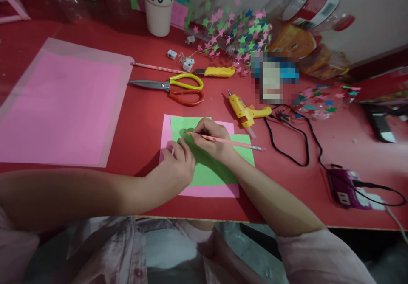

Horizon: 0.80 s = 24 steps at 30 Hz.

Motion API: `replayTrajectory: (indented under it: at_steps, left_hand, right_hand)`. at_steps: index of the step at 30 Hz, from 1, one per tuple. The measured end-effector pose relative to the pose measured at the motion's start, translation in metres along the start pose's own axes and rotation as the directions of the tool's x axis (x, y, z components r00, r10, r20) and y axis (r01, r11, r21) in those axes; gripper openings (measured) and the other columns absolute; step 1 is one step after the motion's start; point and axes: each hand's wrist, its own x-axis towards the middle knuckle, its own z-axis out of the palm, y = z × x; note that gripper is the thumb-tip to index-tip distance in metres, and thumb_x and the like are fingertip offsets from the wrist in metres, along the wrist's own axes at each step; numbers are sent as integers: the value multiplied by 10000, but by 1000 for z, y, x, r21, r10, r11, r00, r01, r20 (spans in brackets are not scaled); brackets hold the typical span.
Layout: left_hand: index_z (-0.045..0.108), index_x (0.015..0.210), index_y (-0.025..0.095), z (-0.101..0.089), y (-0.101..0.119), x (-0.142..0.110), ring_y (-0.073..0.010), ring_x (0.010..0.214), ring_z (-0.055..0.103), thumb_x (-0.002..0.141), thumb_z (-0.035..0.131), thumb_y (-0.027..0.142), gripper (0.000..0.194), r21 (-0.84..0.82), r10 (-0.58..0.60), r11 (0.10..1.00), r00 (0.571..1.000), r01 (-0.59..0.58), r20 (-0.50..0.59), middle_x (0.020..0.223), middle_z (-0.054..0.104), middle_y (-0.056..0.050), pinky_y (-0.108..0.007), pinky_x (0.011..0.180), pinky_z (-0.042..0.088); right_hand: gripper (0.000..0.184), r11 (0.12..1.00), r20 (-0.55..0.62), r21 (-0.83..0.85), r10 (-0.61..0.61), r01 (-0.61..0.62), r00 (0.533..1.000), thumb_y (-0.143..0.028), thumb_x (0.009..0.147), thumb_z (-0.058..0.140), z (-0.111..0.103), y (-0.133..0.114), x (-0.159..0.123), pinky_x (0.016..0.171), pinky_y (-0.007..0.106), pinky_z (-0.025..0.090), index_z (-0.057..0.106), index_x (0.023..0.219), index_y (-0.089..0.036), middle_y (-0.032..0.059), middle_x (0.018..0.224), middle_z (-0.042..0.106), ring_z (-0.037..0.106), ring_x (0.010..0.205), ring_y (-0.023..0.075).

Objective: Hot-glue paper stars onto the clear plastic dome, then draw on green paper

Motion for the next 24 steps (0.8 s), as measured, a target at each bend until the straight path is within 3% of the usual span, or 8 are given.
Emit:
replayTrajectory:
  at_steps: [13, 24]
  left_hand:
    - [652, 1085, -44, -1, 0, 0, -357, 822, 698, 826, 444, 57, 347, -7, -3, 1000, 1000, 3, 5, 1091, 675, -299, -350, 515, 529]
    - [650, 1090, -38, -1, 0, 0, -344, 821, 700, 829, 460, 61, 337, -3, 3, 1000, 1000, -3, 2, 1099, 673, -299, -355, 527, 539]
  right_hand:
    - [116, 999, 36, -13, -30, 30, 999, -213, 802, 581, 3, 0, 0, 518, 222, 306, 504, 716, -201, -60, 621, 503, 402, 542, 68]
    - [123, 998, -58, -62, 19, -23, 998, -207, 764, 557, 3, 1, -2, 492, 227, 287, 470, 677, -211, -70, 579, 476, 382, 513, 70]
